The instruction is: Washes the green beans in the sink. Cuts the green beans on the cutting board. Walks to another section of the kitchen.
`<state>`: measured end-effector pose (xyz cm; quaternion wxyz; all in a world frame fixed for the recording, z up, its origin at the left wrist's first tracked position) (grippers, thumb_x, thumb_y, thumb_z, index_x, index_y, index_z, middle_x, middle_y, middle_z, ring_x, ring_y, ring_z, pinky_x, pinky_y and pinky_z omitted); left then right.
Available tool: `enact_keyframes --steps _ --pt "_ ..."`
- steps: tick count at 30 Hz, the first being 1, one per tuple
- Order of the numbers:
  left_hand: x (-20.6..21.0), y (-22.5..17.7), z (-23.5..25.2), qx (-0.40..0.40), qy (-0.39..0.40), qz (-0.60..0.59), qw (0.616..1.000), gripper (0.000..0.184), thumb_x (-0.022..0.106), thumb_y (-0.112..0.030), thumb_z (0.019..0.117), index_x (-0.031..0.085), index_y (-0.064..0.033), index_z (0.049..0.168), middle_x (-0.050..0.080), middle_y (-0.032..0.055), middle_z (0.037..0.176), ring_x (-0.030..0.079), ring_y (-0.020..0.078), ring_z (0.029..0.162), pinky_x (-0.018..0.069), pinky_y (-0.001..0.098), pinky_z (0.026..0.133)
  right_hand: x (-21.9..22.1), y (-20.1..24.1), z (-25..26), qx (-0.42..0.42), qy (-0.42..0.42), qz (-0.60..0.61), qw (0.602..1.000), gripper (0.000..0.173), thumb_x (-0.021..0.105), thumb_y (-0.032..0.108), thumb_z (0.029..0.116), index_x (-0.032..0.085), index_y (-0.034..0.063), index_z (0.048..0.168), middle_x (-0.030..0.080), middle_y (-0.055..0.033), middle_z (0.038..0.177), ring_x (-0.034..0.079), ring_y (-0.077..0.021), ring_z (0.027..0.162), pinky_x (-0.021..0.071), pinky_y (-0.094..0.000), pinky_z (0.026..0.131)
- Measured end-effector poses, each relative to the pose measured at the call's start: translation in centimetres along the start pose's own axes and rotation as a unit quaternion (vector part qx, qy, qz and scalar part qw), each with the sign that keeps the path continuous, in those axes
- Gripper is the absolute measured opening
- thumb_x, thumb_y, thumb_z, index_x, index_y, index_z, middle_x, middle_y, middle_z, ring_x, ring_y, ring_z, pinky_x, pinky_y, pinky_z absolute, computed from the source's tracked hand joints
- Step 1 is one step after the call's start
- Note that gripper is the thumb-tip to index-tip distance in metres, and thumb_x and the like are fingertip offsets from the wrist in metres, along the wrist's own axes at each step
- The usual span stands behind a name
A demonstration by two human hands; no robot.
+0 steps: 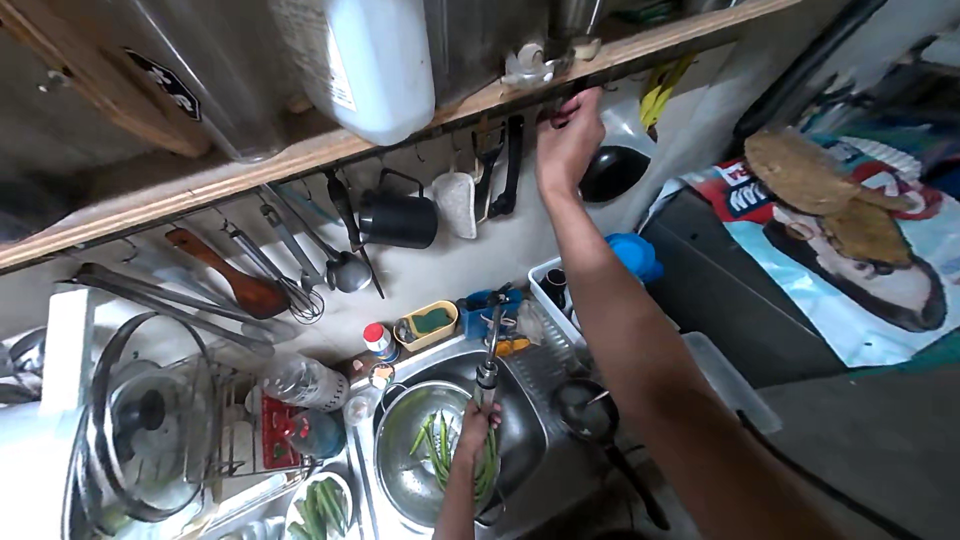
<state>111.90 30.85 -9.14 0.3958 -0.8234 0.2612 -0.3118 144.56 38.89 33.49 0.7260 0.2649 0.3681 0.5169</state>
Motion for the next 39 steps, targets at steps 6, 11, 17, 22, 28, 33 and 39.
enact_keyframes --steps 6,11,17,22,28,33,39 --pt "0.1 0.1 0.0 0.021 0.007 0.011 1.0 0.029 0.047 -0.018 0.11 0.061 0.0012 0.126 0.065 0.0057 0.085 0.059 0.0101 0.064 0.0528 0.0254 0.06 1.3 -3.1 -2.1 0.053 0.074 0.192 0.977 0.033 0.07 0.004 0.0901 0.057 -0.0007 0.12 0.067 -0.0104 0.099 0.073 -0.0177 0.076 0.0667 -0.0357 0.071" --pt "0.2 -0.5 0.0 0.042 0.034 -0.007 0.999 0.03 0.05 -0.012 0.1074 0.058 0.0036 0.132 0.069 0.0086 0.093 0.064 0.0119 0.075 0.057 0.0279 0.072 0.0 -5.8 -4.5 0.017 0.025 0.365 0.931 0.018 0.07 -0.001 0.0932 0.059 -0.0022 0.108 0.074 -0.0127 0.101 0.075 -0.023 0.09 0.0663 -0.0382 0.078" --pt "-0.4 -0.7 -0.3 0.034 0.07 -0.018 0.997 0.035 0.042 -0.017 0.1114 0.053 0.0072 0.133 0.073 0.0169 0.095 0.074 0.0258 0.087 0.0627 0.0421 0.086 -4.7 -10.5 -9.5 -0.024 0.051 0.354 0.934 0.019 0.063 0.003 0.0988 0.06 -0.0047 0.116 0.07 -0.016 0.113 0.071 -0.0261 0.099 0.0634 -0.0396 0.077" --pt "-1.4 -0.3 0.0 0.017 0.053 -0.01 0.998 0.032 0.045 -0.025 0.1107 0.061 -0.0025 0.126 0.056 -0.0003 0.075 0.054 0.0086 0.061 0.0511 0.0243 0.06 -10.1 -17.2 -24.7 0.217 0.245 0.223 0.918 0.042 0.057 0.024 0.1054 0.048 0.003 0.141 0.067 -0.0091 0.119 0.069 -0.0189 0.096 0.0612 -0.0382 0.082" --pt "-1.8 -0.3 -0.5 -0.025 0.15 0.029 0.988 0.029 0.044 -0.018 0.1105 0.061 0.0045 0.118 0.069 0.0089 0.091 0.068 0.017 0.081 0.0593 0.0342 0.08 -10.8 -24.3 -41.8 0.416 0.521 0.161 0.728 0.043 0.053 0.042 0.1072 0.064 0.0057 0.127 0.069 -0.0071 0.1 0.067 -0.0167 0.083 0.0594 -0.0379 0.078" --pt "-1.1 -2.1 -1.8 -0.05 0.155 0.145 0.976 0.026 0.046 -0.016 0.1103 0.06 0.0028 0.12 0.069 0.0064 0.078 0.067 0.0125 0.064 0.0596 0.0283 0.064 -9.4 -23.1 -44.3 0.496 0.58 0.186 0.619 0.035 0.056 0.046 0.1047 0.067 0.0143 0.115 0.051 0.002 0.061 0.049 -0.0093 0.047 0.0513 -0.027 0.051" --pt "-2.5 -3.4 -3.6 -0.052 0.136 0.162 0.976 0.03 0.049 -0.032 0.1094 0.059 -0.0121 0.13 0.065 0.0033 0.086 0.063 0.0117 0.07 0.0569 0.0299 0.068 -8.0 -23.3 -45.1 0.525 0.536 0.173 0.638 0.043 0.056 0.059 0.1004 0.07 0.021 0.116 0.058 0.002 0.07 0.043 -0.0069 0.046 0.0421 -0.023 0.044"
Point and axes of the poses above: each hand's wrist, its own z-axis towards the middle knuckle, its own x-axis out of the palm, y = z × x, the point moved 2 cm from there along z, towards the middle knuckle
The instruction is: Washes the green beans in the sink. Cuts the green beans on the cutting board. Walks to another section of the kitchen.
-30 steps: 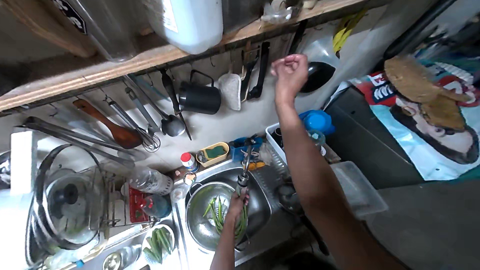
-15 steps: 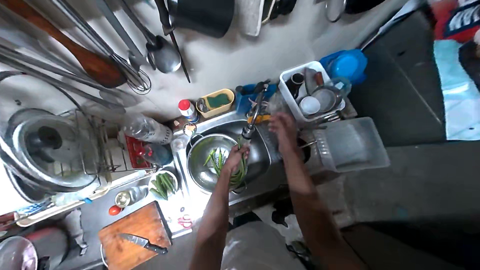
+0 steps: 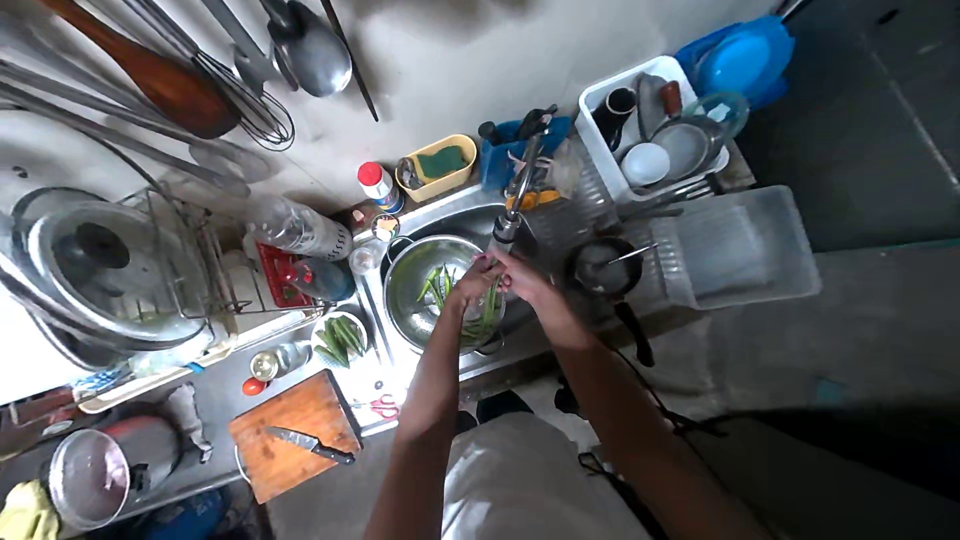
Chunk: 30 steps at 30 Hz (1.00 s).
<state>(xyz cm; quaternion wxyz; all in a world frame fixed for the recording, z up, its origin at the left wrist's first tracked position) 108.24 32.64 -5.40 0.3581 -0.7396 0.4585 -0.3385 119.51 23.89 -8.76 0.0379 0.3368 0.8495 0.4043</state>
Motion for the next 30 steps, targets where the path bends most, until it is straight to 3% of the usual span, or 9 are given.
enact_keyframes --steps 3,5,8,9,12,15,19,22,30 --pt "-0.3 -0.2 -1.1 0.011 -0.002 0.025 1.0 0.034 0.048 -0.035 0.1092 0.062 -0.0094 0.127 0.067 0.0056 0.089 0.063 0.0116 0.072 0.0568 0.0314 0.071 0.7 1.1 0.5 -0.016 -0.018 -0.013 1.0 0.044 0.047 0.052 0.1062 0.071 0.017 0.119 0.072 -0.0045 0.09 0.054 -0.0113 0.054 0.0449 -0.0276 0.046" --pt "0.0 -0.7 -1.4 0.004 0.009 0.06 0.998 0.036 0.045 -0.034 0.1104 0.062 -0.0043 0.124 0.064 0.0054 0.089 0.06 0.0103 0.071 0.0553 0.0301 0.071 0.7 2.2 1.1 -0.054 -0.04 0.058 0.996 0.034 0.046 0.032 0.109 0.063 0.007 0.125 0.075 -0.0107 0.11 0.071 -0.0185 0.085 0.0589 -0.0354 0.072" --pt "-0.4 2.1 0.0 0.006 0.015 0.096 0.995 0.037 0.045 -0.033 0.1107 0.06 0.0 0.119 0.058 0.0047 0.082 0.057 0.01 0.066 0.0542 0.0282 0.068 -0.3 3.1 3.1 -0.093 -0.108 0.229 0.963 0.033 0.041 0.024 0.1113 0.051 0.0054 0.137 0.066 -0.0121 0.117 0.066 -0.0218 0.104 0.0581 -0.0414 0.089" --pt "-0.8 3.3 0.3 0.007 0.011 0.103 0.995 0.039 0.045 -0.035 0.1103 0.06 0.0003 0.119 0.057 0.0049 0.079 0.057 0.0106 0.065 0.0539 0.0286 0.067 -1.0 3.4 3.9 -0.109 -0.113 0.274 0.949 0.033 0.04 0.03 0.1123 0.051 0.0089 0.135 0.064 -0.0079 0.113 0.065 -0.0176 0.101 0.0577 -0.0375 0.088" --pt "-2.2 6.3 0.7 0.005 -0.018 0.134 0.991 0.045 0.049 -0.042 0.108 0.064 -0.0004 0.114 0.058 0.006 0.073 0.058 0.0135 0.061 0.0555 0.0317 0.065 -3.7 4.6 6.0 -0.179 -0.109 0.404 0.89 0.026 0.039 0.039 0.1118 0.051 0.0195 0.1 0.054 0.0067 0.074 0.055 -0.0053 0.065 0.0536 -0.0233 0.066" --pt "-3.2 6.1 -0.2 0.016 -0.043 0.185 0.982 0.043 0.049 -0.044 0.1077 0.063 -0.0036 0.115 0.057 0.0087 0.073 0.055 0.0164 0.059 0.0526 0.0341 0.061 -5.6 5.9 5.6 -0.205 -0.094 0.491 0.841 0.034 0.035 0.039 0.1127 0.051 0.0202 0.09 0.049 0.0074 0.063 0.054 -0.007 0.058 0.0558 -0.0265 0.068" --pt "-4.0 3.9 -1.7 0.045 -0.057 0.283 0.956 0.039 0.057 -0.039 0.1052 0.062 -0.0036 0.119 0.064 0.0182 0.086 0.06 0.0283 0.069 0.054 0.0464 0.067 -6.3 6.9 3.4 -0.233 -0.104 0.516 0.818 0.037 0.031 0.04 0.1132 0.05 0.019 0.09 0.049 0.0068 0.063 0.053 -0.0065 0.055 0.0556 -0.0244 0.064" --pt "-6.6 7.1 1.3 0.086 -0.07 0.37 0.923 0.046 0.061 -0.048 0.101 0.067 -0.0039 0.114 0.07 0.0177 0.087 0.069 0.0324 0.08 0.058 0.0558 0.078 -6.2 7.5 1.8 -0.255 -0.104 0.519 0.809 0.036 0.031 0.038 0.1135 0.049 0.0185 0.09 0.047 0.006 0.061 0.052 -0.0074 0.054 0.0563 -0.0259 0.066" --pt "-9.7 10.7 0.8 0.051 -0.132 0.394 0.908 0.042 0.074 -0.03 0.095 0.068 -0.0078 0.13 0.072 0.0196 0.118 0.068 0.0366 0.113 0.0512 0.0598 0.102 -7.1 9.7 -4.9 -0.348 -0.084 0.443 0.822 0.041 0.027 0.039 0.1139 0.053 0.0176 0.091 0.049 0.0063 0.061 0.054 -0.0086 0.057 0.0574 -0.0297 0.072"
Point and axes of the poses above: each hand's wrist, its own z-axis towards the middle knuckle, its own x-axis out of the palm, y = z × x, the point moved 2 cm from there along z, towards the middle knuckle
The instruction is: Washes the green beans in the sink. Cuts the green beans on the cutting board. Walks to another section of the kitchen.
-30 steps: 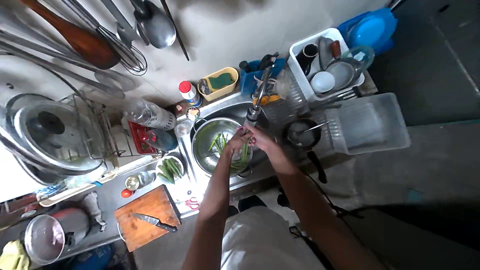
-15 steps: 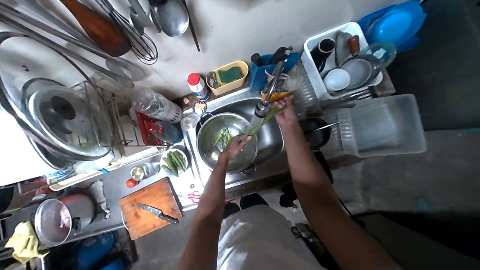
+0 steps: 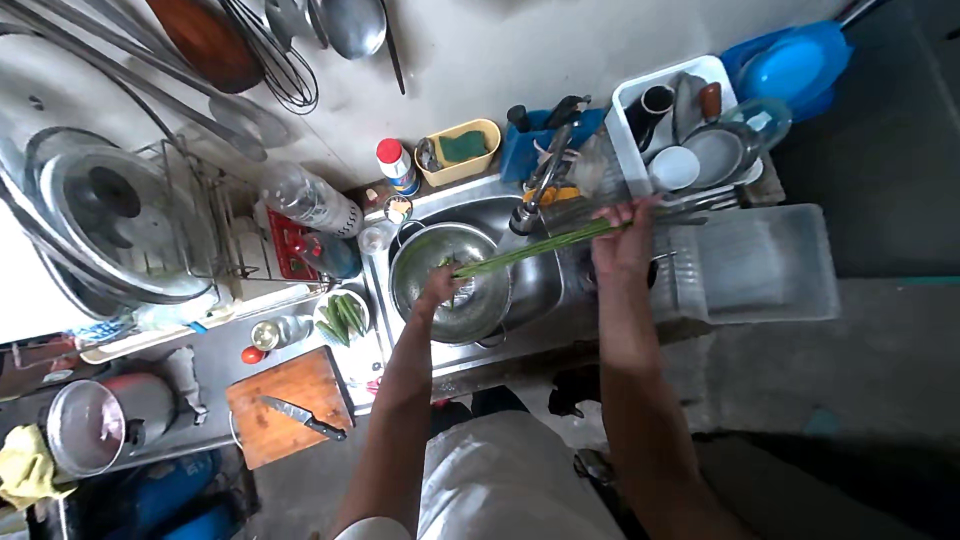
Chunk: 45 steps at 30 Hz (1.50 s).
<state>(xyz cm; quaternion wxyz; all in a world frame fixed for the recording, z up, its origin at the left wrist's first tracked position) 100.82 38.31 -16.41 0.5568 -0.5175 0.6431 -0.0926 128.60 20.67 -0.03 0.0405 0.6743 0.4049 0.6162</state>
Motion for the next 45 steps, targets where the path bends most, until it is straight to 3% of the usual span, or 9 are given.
enact_keyframes --steps 11,16,19,22,27,31,36,40,45 --pt "0.6 -0.3 -4.1 -0.237 -0.186 0.076 0.95 0.073 0.076 -0.004 0.0811 0.048 0.0004 0.148 0.035 0.0345 0.156 0.033 0.0521 0.145 0.0276 0.0646 0.12 -2.5 -1.1 1.4 -0.011 -0.041 0.0 0.999 0.033 0.032 0.035 0.1138 0.052 0.0171 0.095 0.055 0.0043 0.068 0.06 -0.0102 0.064 0.0587 -0.0313 0.076" --pt "0.5 -9.8 -4.8 -0.061 -0.178 -0.162 0.969 0.048 0.055 -0.025 0.1063 0.046 -0.0125 0.151 0.047 0.0156 0.156 0.051 0.0351 0.138 0.0453 0.0545 0.111 -3.0 -6.3 1.8 0.054 -0.118 0.068 0.989 0.029 0.032 0.035 0.1137 0.049 0.0167 0.099 0.054 0.0031 0.072 0.06 -0.0115 0.068 0.0582 -0.0324 0.081" --pt "2.0 -13.3 -3.0 -0.012 -0.094 -0.258 0.961 0.094 0.083 -0.033 0.0873 0.028 -0.0209 0.162 0.042 0.0117 0.16 0.048 0.0302 0.142 0.0445 0.0532 0.114 -2.9 -9.4 1.5 0.124 -0.157 0.11 0.974 0.025 0.036 0.032 0.1125 0.049 0.0158 0.099 0.055 0.0016 0.073 0.06 -0.0114 0.067 0.0581 -0.0291 0.075" --pt "2.3 -14.6 -2.5 -0.051 -0.05 -0.289 0.955 0.08 0.087 -0.02 0.0833 0.045 -0.0131 0.151 0.067 0.0169 0.129 0.067 0.0322 0.113 0.056 0.0532 0.096 -1.7 -10.5 0.9 0.167 -0.201 0.146 0.954 0.023 0.04 0.029 0.1111 0.051 0.0133 0.098 0.055 -0.0006 0.073 0.058 -0.0113 0.062 0.057 -0.0254 0.066" --pt "1.7 -11.2 -2.7 -0.07 0.001 -0.309 0.948 0.031 0.064 -0.025 0.1022 0.064 -0.0066 0.127 0.068 0.0154 0.105 0.064 0.0227 0.08 0.0559 0.0421 0.073 -3.7 -8.9 2.5 0.157 -0.171 0.161 0.959 0.03 0.036 0.028 0.1106 0.052 0.0124 0.092 0.059 -0.0019 0.072 0.064 -0.0148 0.07 0.0592 -0.0307 0.078" --pt "-0.4 -8.8 0.9 -0.016 -0.038 -0.134 0.99 0.042 0.068 -0.039 0.0987 0.069 -0.0014 0.118 0.072 0.0193 0.106 0.071 0.0323 0.101 0.055 0.0562 0.095 -5.8 -7.7 0.6 0.164 -0.244 -0.087 0.952 0.01 0.049 0.014 0.1066 0.056 0.0064 0.109 0.067 -0.0055 0.092 0.069 -0.0144 0.083 0.0609 -0.0297 0.078" --pt "-5.3 -11.5 0.9 0.004 -0.012 -0.006 1.0 0.038 0.068 -0.04 0.0981 0.07 -0.0046 0.111 0.072 0.0179 0.097 0.071 0.0343 0.092 0.0557 0.059 0.088 -5.3 -6.7 -4.0 0.182 -0.278 -0.444 0.832 0.063 0.08 0.024 0.0884 0.051 0.0012 0.14 0.059 -0.0174 0.131 0.061 -0.0261 0.112 0.055 -0.0421 0.092" --pt "-7.7 -13.8 0.0 0.021 0.03 0.02 0.999 0.042 0.069 -0.043 0.0972 0.071 -0.0059 0.116 0.073 0.0168 0.102 0.071 0.0327 0.097 0.0551 0.0577 0.091 -6.0 -7.1 -6.4 0.046 -0.075 -0.653 0.752 0.077 0.08 0.041 0.0882 0.047 0.011 0.151 0.052 -0.0198 0.15 0.053 -0.0388 0.134 0.0468 -0.061 0.106" --pt "-8.2 -14.5 -0.1 0.109 0.1 -0.007 0.989 0.04 0.073 -0.041 0.0944 0.071 -0.0021 0.106 0.072 0.0144 0.092 0.07 0.0267 0.087 0.0561 0.0523 0.087 -5.5 -9.6 -6.1 -0.039 0.245 -0.721 0.648 0.098 0.09 0.036 0.0775 0.038 0.0112 0.158 0.02 -0.0133 0.171 0.017 -0.0332 0.158 0.0224 -0.0579 0.126"
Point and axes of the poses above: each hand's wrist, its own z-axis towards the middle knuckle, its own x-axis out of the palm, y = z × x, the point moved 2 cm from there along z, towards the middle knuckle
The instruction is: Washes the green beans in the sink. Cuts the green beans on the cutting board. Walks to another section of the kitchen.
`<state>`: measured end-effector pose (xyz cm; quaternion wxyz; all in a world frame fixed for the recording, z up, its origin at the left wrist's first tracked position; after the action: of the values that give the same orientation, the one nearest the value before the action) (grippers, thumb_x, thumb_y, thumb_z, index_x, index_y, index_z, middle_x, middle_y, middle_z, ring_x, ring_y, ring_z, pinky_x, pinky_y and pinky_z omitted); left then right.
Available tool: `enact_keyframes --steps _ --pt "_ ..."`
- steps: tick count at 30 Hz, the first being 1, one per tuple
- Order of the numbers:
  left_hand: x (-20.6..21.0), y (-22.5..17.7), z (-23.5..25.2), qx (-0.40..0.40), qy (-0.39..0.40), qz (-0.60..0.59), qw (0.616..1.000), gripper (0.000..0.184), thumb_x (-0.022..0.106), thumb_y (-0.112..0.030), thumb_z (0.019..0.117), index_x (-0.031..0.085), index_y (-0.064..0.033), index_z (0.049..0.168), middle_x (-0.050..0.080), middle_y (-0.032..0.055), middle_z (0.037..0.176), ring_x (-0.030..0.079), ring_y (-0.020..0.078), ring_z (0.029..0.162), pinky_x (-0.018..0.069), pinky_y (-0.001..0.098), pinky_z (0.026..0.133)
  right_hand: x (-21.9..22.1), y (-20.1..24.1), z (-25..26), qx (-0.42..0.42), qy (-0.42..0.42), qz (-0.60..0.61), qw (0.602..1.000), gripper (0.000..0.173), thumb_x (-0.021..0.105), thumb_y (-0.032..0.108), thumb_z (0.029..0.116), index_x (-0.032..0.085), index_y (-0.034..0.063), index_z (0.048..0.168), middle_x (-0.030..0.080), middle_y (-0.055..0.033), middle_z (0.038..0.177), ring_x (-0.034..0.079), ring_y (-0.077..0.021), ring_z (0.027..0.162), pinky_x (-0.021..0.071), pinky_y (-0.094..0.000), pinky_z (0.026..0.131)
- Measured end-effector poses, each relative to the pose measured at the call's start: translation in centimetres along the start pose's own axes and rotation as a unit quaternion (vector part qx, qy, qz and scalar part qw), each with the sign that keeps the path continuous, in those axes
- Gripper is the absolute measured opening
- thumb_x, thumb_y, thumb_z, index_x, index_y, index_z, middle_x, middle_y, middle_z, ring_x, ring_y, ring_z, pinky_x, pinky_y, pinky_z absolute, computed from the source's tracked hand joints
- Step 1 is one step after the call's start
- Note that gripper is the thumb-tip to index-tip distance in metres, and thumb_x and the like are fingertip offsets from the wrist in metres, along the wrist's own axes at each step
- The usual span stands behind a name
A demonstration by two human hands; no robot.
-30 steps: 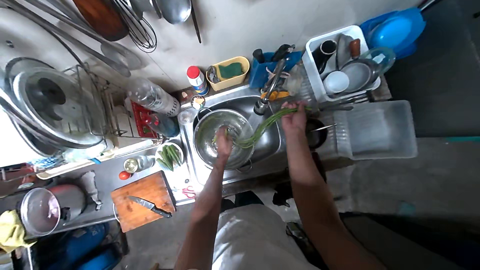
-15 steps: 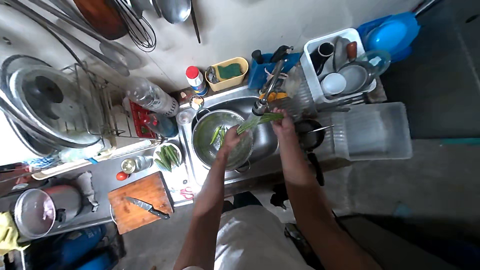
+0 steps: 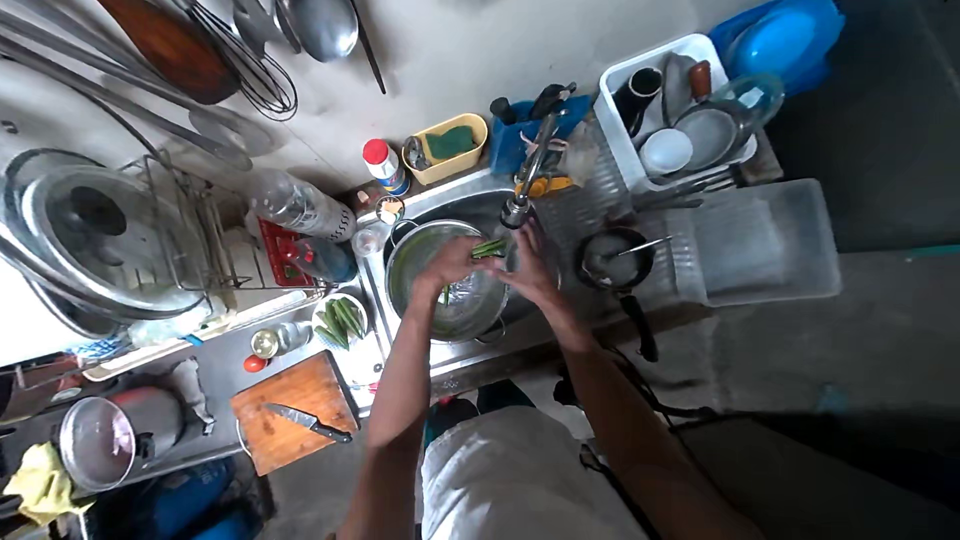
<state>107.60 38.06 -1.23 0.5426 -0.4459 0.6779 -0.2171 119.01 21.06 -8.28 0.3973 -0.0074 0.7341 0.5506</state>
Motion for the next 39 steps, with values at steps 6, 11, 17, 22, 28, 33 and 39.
enact_keyframes --steps 6,11,17,22,28,33,39 --pt "0.1 2.2 0.1 0.001 -0.007 -0.199 0.98 0.029 0.079 -0.021 0.0907 0.07 -0.0025 0.111 0.072 0.0084 0.095 0.068 0.0139 0.086 0.0584 0.0367 0.084 -0.6 0.8 -0.9 0.106 0.021 0.045 0.993 0.03 0.062 0.023 0.1043 0.058 0.0068 0.13 0.069 -0.0216 0.107 0.069 -0.0396 0.088 0.0567 -0.0597 0.076" --pt "2.9 7.2 0.2 -0.119 -0.013 -0.13 0.984 0.032 0.07 -0.03 0.0974 0.069 0.001 0.104 0.067 0.0137 0.088 0.065 0.023 0.079 0.0556 0.0479 0.08 -0.8 0.3 -0.4 0.169 0.039 0.136 0.975 0.034 0.055 0.038 0.107 0.058 0.0118 0.128 0.062 -0.0171 0.088 0.057 -0.0298 0.063 0.0502 -0.0483 0.055" --pt "6.8 7.3 1.2 -0.096 -0.208 -0.495 0.838 0.023 0.058 -0.029 0.1057 0.062 -0.0064 0.109 0.056 -0.0013 0.077 0.05 0.007 0.059 0.0495 0.0244 0.058 2.7 -0.4 1.0 0.262 0.094 0.193 0.941 0.059 0.054 0.038 0.1064 0.034 0.0108 0.155 0.062 -0.0211 0.111 0.063 -0.0322 0.084 0.0546 -0.0507 0.071" --pt "9.2 6.3 3.3 -0.132 -0.238 -0.538 0.798 0.033 0.064 -0.028 0.102 0.062 -0.0052 0.126 0.067 0.0045 0.105 0.061 0.0085 0.078 0.0547 0.0266 0.073 4.2 2.1 0.9 0.223 0.112 0.098 0.963 0.039 0.05 0.032 0.1084 0.06 -0.0006 0.127 0.066 -0.0257 0.111 0.066 -0.0407 0.098 0.053 -0.0615 0.085" --pt "10.2 5.7 4.0 -0.172 -0.26 -0.536 0.784 0.036 0.076 -0.02 0.0933 0.063 -0.0024 0.121 0.069 0.0099 0.109 0.066 0.0167 0.097 0.0575 0.0376 0.086 3.8 2.0 0.1 0.123 0.174 -0.028 0.977 0.042 0.054 0.022 0.1059 0.051 0.0057 0.145 0.06 -0.0239 0.138 0.063 -0.0441 0.12 0.0509 -0.0642 0.099" --pt "10.3 4.9 5.0 -0.172 -0.3 -0.554 0.757 0.033 0.071 -0.012 0.0948 0.059 -0.0015 0.124 0.066 0.0118 0.104 0.065 0.0176 0.087 0.0579 0.0375 0.075 1.4 1.1 0.3 0.16 0.203 0.078 0.963 0.046 0.063 0.024 0.1013 0.053 0.0095 0.144 0.066 -0.0222 0.127 0.067 -0.0404 0.109 0.0544 -0.0617 0.09" --pt "8.9 4.9 6.9 -0.172 -0.362 -0.582 0.707 0.017 0.062 -0.014 0.1002 0.059 -0.0048 0.114 0.067 0.0083 0.1 0.064 0.0149 0.084 0.0554 0.033 0.072 -3.5 -2.9 5.4 0.301 0.07 0.307 0.9 0.042 0.054 0.025 0.1061 0.052 0.0026 0.142 0.065 -0.0159 0.13 0.067 -0.0246 0.111 0.0576 -0.042 0.093"
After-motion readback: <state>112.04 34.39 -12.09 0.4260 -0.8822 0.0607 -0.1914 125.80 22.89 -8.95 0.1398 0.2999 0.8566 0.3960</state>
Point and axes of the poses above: each hand's wrist, its own z-axis towards the middle knuckle, its own x-axis out of the palm, y = z × x, the point moved 2 cm from there along z, towards the middle knuckle
